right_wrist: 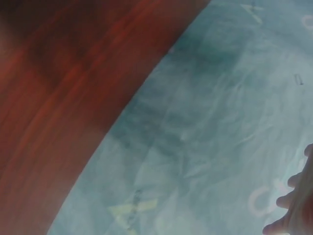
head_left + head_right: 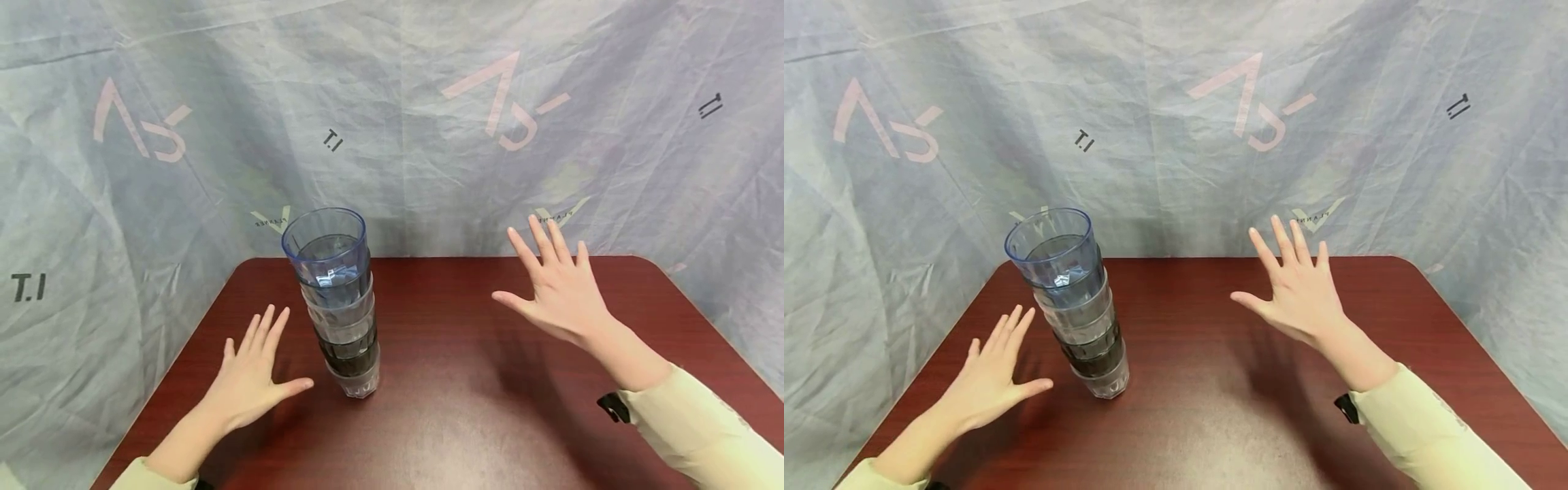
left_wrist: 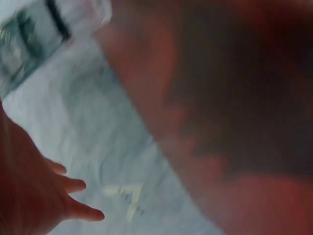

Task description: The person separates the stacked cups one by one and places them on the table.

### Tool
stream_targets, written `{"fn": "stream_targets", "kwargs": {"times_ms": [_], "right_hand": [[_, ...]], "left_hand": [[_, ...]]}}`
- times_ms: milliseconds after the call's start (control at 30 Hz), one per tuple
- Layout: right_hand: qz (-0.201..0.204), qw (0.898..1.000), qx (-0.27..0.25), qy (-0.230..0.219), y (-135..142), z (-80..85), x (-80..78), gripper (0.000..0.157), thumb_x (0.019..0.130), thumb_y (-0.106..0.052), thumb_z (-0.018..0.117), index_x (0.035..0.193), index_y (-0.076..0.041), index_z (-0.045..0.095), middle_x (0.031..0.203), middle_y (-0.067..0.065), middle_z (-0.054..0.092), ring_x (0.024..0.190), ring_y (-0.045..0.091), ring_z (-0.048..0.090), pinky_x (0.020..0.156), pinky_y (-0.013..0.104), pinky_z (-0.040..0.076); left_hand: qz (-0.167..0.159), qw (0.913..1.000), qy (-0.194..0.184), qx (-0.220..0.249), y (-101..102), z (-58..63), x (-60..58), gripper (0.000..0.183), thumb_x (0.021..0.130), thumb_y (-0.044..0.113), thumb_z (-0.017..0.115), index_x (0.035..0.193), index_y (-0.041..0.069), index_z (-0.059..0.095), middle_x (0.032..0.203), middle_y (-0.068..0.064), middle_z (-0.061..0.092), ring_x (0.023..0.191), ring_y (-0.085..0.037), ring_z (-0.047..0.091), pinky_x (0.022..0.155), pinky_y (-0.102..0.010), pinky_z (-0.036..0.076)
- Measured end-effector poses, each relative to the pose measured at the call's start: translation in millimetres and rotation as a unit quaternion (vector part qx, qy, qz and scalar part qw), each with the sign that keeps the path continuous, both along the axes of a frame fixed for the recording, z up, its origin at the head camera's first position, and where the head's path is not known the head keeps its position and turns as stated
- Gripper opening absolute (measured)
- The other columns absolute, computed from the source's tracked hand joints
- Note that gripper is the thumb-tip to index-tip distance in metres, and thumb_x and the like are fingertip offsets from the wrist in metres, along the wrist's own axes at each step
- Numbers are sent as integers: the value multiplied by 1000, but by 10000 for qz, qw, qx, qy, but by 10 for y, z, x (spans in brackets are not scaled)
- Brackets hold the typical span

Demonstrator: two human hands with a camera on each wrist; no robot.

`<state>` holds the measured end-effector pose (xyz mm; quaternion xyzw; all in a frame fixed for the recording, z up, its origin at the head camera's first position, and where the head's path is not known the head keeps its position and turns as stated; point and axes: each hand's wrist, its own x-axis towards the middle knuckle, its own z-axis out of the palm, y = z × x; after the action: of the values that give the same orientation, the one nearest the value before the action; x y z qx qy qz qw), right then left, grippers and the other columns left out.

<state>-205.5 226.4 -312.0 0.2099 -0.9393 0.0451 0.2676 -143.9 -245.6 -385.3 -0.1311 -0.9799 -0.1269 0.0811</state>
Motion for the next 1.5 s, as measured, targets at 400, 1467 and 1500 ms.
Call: {"fn": "stream_targets", "kwargs": {"times_ms": [400,1467,1500], "right_hand": [[206,9975,-534,-411,-349,86,-82,93,86,-60,61,156,-18,16,162,11,6,146,35,6,104,70,11],[3085,8733,-3637,-996,-1624,232,-129,89,91,-74,33,156,-16,14,156,2,26,140,18,29,105,53,30],[3300,8581,-3786,-1068,-1671,254,-128,90,91,-74,34,155,-14,14,155,3,28,139,20,31,104,53,31]], "left_hand": [[189,9708,-532,2331,490,-400,176,132,66,51,86,154,32,-10,160,-16,9,141,-41,19,101,-71,20],[49,8777,-54,4792,980,-741,181,92,75,8,85,140,3,20,135,-18,49,126,-30,46,99,-9,29],[17,8774,-25,4798,983,-742,184,91,75,8,85,140,3,21,136,-18,49,126,-30,47,99,-9,29]]}}
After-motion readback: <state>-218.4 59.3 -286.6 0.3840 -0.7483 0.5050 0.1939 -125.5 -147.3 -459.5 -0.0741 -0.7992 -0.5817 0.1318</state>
